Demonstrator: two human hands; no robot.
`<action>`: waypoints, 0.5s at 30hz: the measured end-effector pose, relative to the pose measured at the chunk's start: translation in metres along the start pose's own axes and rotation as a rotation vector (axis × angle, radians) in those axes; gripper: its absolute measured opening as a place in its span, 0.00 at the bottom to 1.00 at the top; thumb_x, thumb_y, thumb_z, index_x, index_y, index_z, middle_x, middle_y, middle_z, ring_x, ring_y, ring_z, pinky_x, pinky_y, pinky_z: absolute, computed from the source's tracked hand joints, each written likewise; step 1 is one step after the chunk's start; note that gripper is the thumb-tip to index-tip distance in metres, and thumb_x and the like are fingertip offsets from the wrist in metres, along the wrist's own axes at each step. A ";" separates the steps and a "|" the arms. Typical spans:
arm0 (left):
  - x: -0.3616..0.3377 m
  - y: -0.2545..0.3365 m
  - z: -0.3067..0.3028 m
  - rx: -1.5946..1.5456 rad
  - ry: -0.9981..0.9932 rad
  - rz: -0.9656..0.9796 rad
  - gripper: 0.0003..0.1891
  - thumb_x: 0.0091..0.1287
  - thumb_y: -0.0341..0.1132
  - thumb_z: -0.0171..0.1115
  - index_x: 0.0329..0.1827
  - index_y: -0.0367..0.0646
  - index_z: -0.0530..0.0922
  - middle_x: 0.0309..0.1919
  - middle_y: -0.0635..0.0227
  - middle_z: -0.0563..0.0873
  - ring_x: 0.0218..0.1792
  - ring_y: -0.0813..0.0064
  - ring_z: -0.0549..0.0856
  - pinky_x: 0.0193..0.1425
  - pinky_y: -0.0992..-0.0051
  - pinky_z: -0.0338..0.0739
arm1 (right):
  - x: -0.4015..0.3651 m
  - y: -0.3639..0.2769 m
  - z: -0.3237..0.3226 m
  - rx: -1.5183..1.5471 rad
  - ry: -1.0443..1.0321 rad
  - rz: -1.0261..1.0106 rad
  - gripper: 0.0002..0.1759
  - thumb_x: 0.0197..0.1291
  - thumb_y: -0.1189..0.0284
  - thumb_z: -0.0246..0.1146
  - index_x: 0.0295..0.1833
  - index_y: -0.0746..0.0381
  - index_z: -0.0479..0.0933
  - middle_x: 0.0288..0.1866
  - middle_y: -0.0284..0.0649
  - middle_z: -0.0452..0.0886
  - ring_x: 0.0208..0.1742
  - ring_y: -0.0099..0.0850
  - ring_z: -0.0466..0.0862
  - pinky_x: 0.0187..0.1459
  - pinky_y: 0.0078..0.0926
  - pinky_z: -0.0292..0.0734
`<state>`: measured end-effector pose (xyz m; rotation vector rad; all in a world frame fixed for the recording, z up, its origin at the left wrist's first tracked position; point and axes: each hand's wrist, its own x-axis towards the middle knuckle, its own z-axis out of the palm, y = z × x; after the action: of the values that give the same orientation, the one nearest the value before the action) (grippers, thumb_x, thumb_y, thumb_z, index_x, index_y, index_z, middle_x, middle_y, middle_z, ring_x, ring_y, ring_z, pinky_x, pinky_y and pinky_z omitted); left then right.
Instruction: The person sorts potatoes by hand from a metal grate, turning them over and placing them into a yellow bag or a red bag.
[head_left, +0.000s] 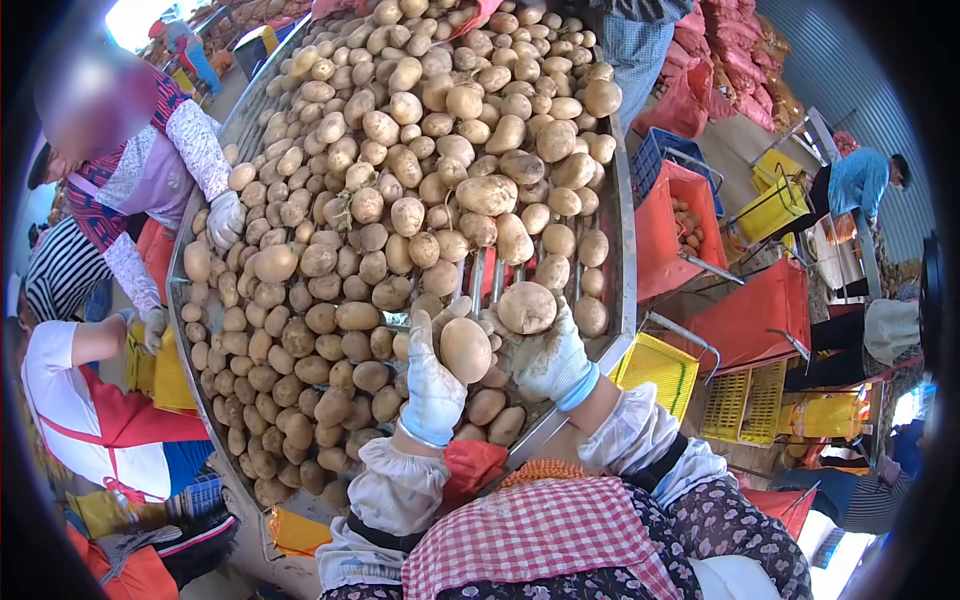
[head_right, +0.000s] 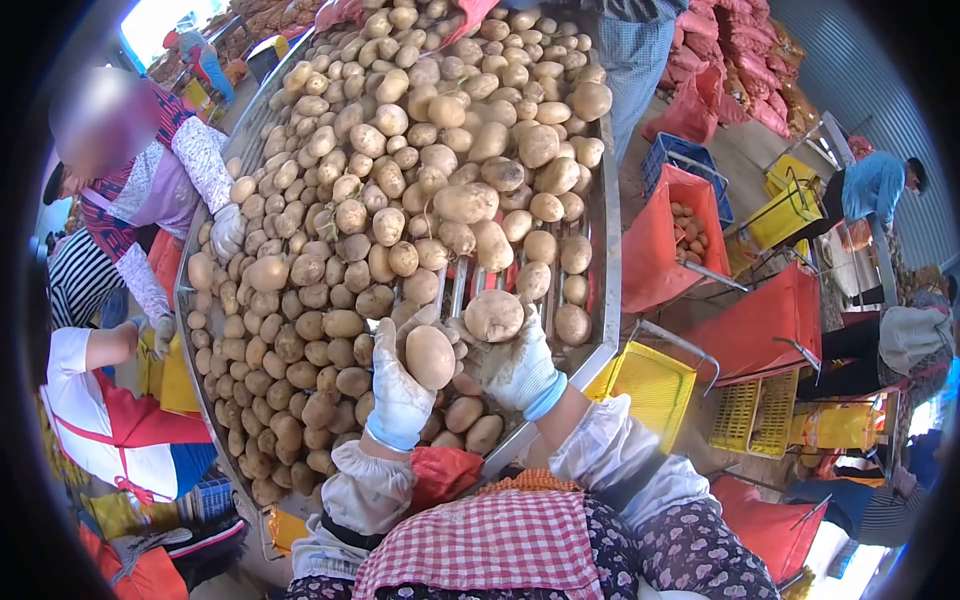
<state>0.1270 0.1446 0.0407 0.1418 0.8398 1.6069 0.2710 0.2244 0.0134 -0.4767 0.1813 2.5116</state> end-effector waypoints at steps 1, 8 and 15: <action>-0.002 0.000 -0.002 0.000 -0.016 -0.006 0.33 0.72 0.62 0.41 0.60 0.40 0.72 0.43 0.54 0.85 0.41 0.59 0.87 0.42 0.64 0.85 | 0.002 0.001 -0.003 -0.037 -0.011 -0.026 0.47 0.61 0.31 0.42 0.69 0.60 0.62 0.65 0.53 0.69 0.62 0.48 0.72 0.65 0.50 0.67; -0.015 0.005 -0.010 -0.125 -0.154 -0.049 0.36 0.71 0.64 0.41 0.64 0.37 0.69 0.49 0.51 0.82 0.46 0.56 0.85 0.48 0.63 0.84 | -0.003 0.001 0.010 -0.232 0.093 -0.118 0.42 0.65 0.36 0.43 0.68 0.60 0.63 0.64 0.54 0.70 0.64 0.50 0.72 0.67 0.53 0.65; -0.028 0.003 0.000 0.297 -0.242 0.301 0.40 0.61 0.24 0.62 0.77 0.44 0.53 0.63 0.61 0.72 0.60 0.71 0.74 0.63 0.76 0.73 | -0.009 0.005 0.003 -0.193 0.015 0.013 0.41 0.59 0.39 0.56 0.66 0.60 0.66 0.63 0.53 0.72 0.61 0.50 0.74 0.63 0.55 0.69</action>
<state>0.1309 0.1191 0.0528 0.6885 0.8923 1.6907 0.2738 0.2162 0.0194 -0.5734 -0.0537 2.5507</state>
